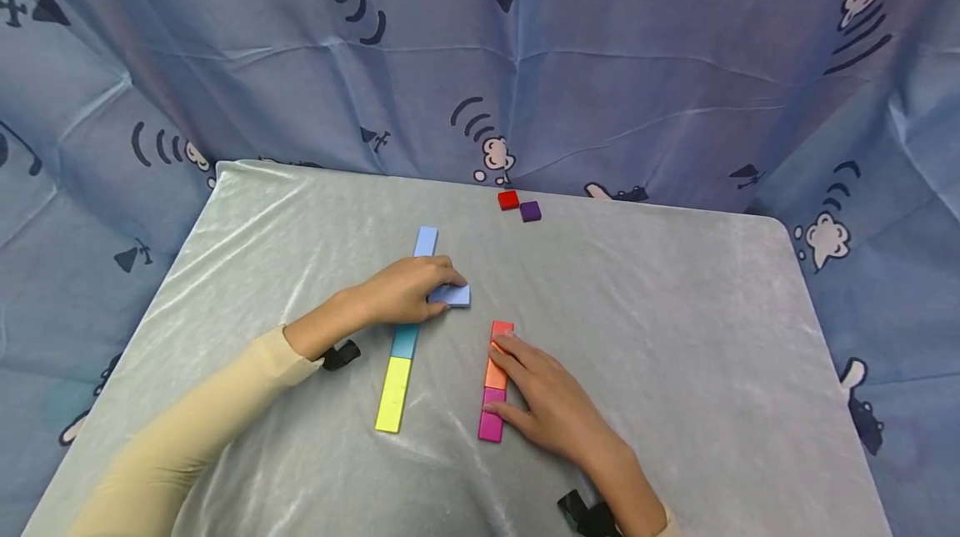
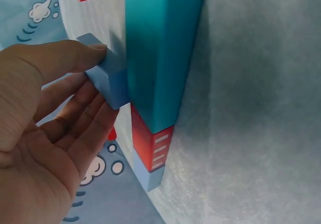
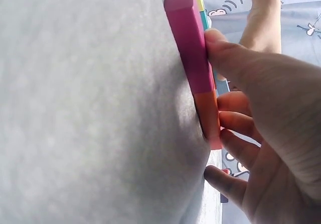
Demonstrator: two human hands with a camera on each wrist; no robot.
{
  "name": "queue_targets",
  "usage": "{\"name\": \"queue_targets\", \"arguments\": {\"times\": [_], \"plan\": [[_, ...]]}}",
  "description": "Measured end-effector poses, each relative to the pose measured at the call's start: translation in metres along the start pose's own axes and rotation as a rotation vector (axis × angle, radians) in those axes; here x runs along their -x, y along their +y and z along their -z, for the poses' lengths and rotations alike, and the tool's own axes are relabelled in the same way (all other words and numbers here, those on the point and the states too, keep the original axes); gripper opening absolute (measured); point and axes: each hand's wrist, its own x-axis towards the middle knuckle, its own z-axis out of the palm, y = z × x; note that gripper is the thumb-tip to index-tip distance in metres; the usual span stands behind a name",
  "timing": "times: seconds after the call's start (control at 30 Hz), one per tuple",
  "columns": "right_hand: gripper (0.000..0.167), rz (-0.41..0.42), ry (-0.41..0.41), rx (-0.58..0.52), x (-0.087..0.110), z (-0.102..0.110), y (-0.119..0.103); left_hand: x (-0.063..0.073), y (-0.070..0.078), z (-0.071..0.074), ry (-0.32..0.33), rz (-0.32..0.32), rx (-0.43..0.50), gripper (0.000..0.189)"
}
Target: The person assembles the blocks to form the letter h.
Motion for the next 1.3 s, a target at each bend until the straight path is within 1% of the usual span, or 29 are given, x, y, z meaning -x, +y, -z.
{"name": "queue_targets", "arguments": {"times": [0.2, 0.37, 0.57, 0.73, 0.9, 1.3], "plan": [[0.079, 0.031, 0.034, 0.011, 0.0016, 0.0003, 0.0012, 0.0012, 0.0005, -0.0026, -0.011, -0.027, -0.012, 0.038], [0.077, 0.051, 0.056, 0.009, 0.0009, 0.0005, 0.0013, 0.0016, -0.0008, -0.0054, -0.014, -0.026, -0.023, 0.039], [0.076, 0.043, 0.043, 0.001, 0.0010, 0.0007, 0.0016, 0.0017, -0.0014, -0.0098, -0.002, -0.026, -0.032, 0.037], [0.076, 0.043, 0.042, 0.003, 0.0013, 0.0002, 0.0016, 0.0025, 0.0017, -0.0095, 0.000, -0.021, -0.070, 0.035], [0.076, 0.052, 0.051, 0.004, 0.0010, 0.0006, 0.0018, 0.0021, 0.0031, -0.0091, 0.005, -0.033, -0.100, 0.033], [0.076, 0.067, 0.068, 0.012, 0.0009, -0.0007, 0.0018, 0.0056, -0.0002, -0.0090, 0.012, -0.030, -0.108, 0.031]]}}
